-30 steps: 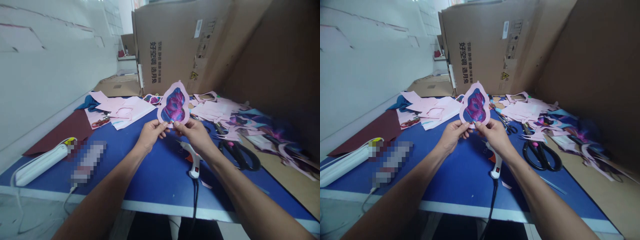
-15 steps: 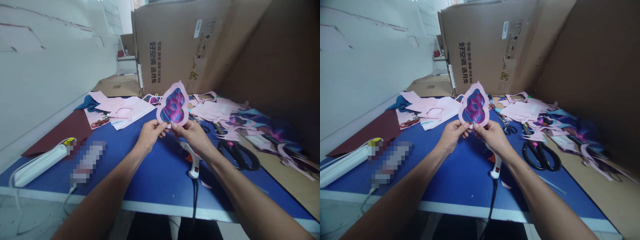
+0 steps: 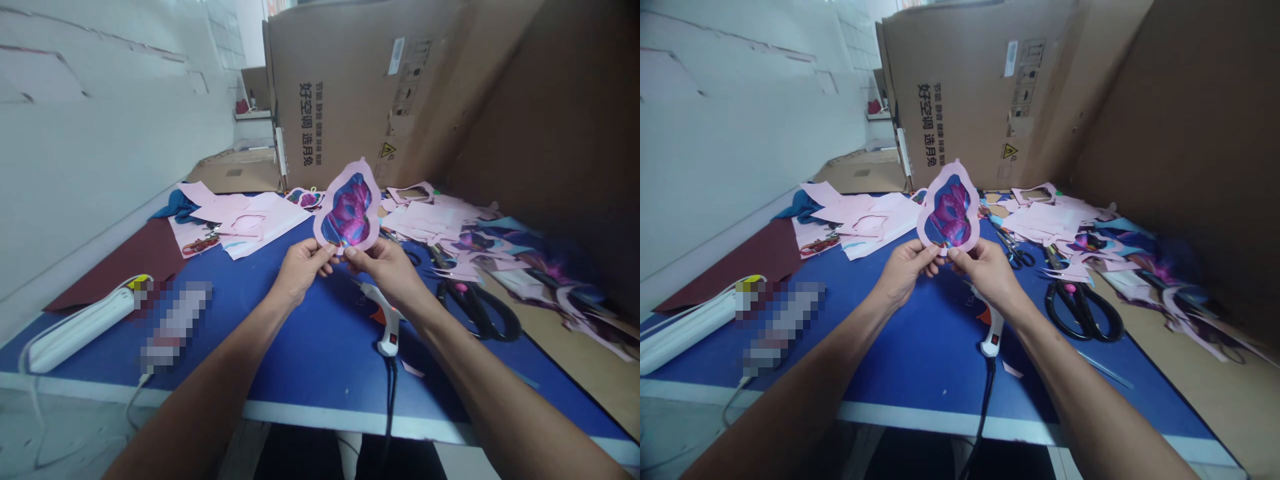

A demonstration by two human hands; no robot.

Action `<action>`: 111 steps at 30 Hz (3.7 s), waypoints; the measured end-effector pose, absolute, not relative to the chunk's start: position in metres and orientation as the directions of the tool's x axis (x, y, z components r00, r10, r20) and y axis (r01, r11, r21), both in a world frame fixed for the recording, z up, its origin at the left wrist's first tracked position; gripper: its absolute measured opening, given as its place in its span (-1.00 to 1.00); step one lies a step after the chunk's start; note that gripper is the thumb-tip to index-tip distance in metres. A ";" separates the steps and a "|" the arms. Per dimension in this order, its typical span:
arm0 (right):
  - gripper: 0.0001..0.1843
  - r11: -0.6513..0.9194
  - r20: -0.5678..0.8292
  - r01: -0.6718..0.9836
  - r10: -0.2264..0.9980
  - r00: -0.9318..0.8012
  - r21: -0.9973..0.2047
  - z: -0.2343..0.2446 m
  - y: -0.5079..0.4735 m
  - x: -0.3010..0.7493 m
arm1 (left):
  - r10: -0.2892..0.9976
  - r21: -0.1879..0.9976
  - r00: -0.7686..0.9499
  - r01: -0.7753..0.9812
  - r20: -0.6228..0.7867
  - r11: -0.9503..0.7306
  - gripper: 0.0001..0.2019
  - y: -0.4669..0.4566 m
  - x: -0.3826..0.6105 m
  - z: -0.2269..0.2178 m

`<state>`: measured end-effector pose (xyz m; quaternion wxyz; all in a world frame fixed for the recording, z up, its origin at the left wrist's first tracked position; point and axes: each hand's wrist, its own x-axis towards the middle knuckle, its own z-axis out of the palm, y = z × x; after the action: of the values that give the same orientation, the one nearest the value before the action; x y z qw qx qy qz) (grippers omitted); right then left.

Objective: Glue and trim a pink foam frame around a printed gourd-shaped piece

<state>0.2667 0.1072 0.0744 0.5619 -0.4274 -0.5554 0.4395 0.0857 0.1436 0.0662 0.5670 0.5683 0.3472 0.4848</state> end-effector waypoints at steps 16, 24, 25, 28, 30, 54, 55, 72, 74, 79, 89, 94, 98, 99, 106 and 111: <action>-0.49 0.262 0.262 -0.008 0.965 -0.013 -0.965 0.073 0.108 0.268 | 0.938 0.976 0.300 -0.177 0.173 -0.124 -0.69 0.144 0.084 0.068; -0.47 0.255 0.255 -0.010 0.967 -0.003 -0.967 0.072 0.110 0.267 | 0.937 0.974 0.303 -0.193 0.176 -0.121 -0.72 0.145 0.084 0.068; -0.48 0.255 0.255 -0.018 0.967 0.004 -0.967 0.073 0.109 0.267 | 0.936 0.974 0.303 -0.193 0.178 -0.123 -0.72 0.145 0.084 0.068; -0.50 0.260 0.259 -0.038 0.965 0.035 -0.965 0.075 0.109 0.266 | 0.939 0.976 0.297 -0.183 0.173 -0.122 -0.72 0.145 0.083 0.069; -0.52 0.265 0.263 -0.033 0.963 0.053 -0.964 0.075 0.109 0.266 | 0.941 0.978 0.297 -0.175 0.162 -0.113 -0.71 0.145 0.083 0.069; -0.49 0.296 0.296 -0.007 0.955 0.034 -0.955 0.077 0.106 0.267 | 0.940 0.974 0.328 -0.227 0.091 -0.014 -0.63 0.144 0.083 0.068; -0.47 0.298 0.298 -0.001 0.954 0.033 -0.954 0.077 0.106 0.267 | 0.940 0.972 0.329 -0.235 0.087 -0.008 -0.63 0.144 0.083 0.068; -0.43 0.250 0.249 -0.013 0.967 0.055 -0.968 0.074 0.107 0.270 | 0.936 0.972 0.347 -0.232 0.052 0.032 -0.54 0.144 0.084 0.067; -0.43 0.248 0.248 -0.011 0.967 0.052 -0.969 0.074 0.106 0.270 | 0.936 0.973 0.350 -0.227 0.048 0.035 -0.53 0.144 0.084 0.066; -0.42 0.250 0.250 -0.005 0.967 0.052 -0.968 0.074 0.107 0.269 | 0.938 0.973 0.343 -0.228 0.053 0.028 -0.53 0.143 0.084 0.067; -0.41 0.217 0.216 -0.050 0.976 0.038 -0.975 0.071 0.108 0.268 | 0.947 0.978 0.320 -0.208 0.038 0.031 -0.53 0.142 0.084 0.068; -0.37 0.193 0.189 -0.093 0.981 0.046 -0.977 0.072 0.108 0.267 | 0.946 0.979 0.321 -0.201 0.043 0.024 -0.58 0.142 0.084 0.068; -0.37 0.182 0.178 -0.099 0.983 0.042 -0.978 0.072 0.109 0.267 | 0.946 0.979 0.322 -0.202 0.032 0.036 -0.58 0.142 0.084 0.068; -0.37 0.179 0.176 -0.102 0.984 0.039 -0.978 0.072 0.109 0.267 | 0.946 0.978 0.324 -0.202 0.029 0.039 -0.58 0.142 0.084 0.068; -0.42 0.185 0.186 -0.083 0.983 0.002 -0.979 0.073 0.108 0.269 | 0.949 0.972 0.314 -0.228 0.016 0.059 -0.59 0.143 0.084 0.067; -0.42 0.188 0.185 -0.168 0.982 0.035 -0.968 0.075 0.107 0.270 | 0.960 0.957 0.282 -0.280 0.002 0.080 -0.63 0.145 0.082 0.068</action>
<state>0.2700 0.1073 0.0747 0.5904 -0.4111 -0.4954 0.4868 0.0820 0.1451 0.0676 0.6427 0.4771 0.3561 0.4821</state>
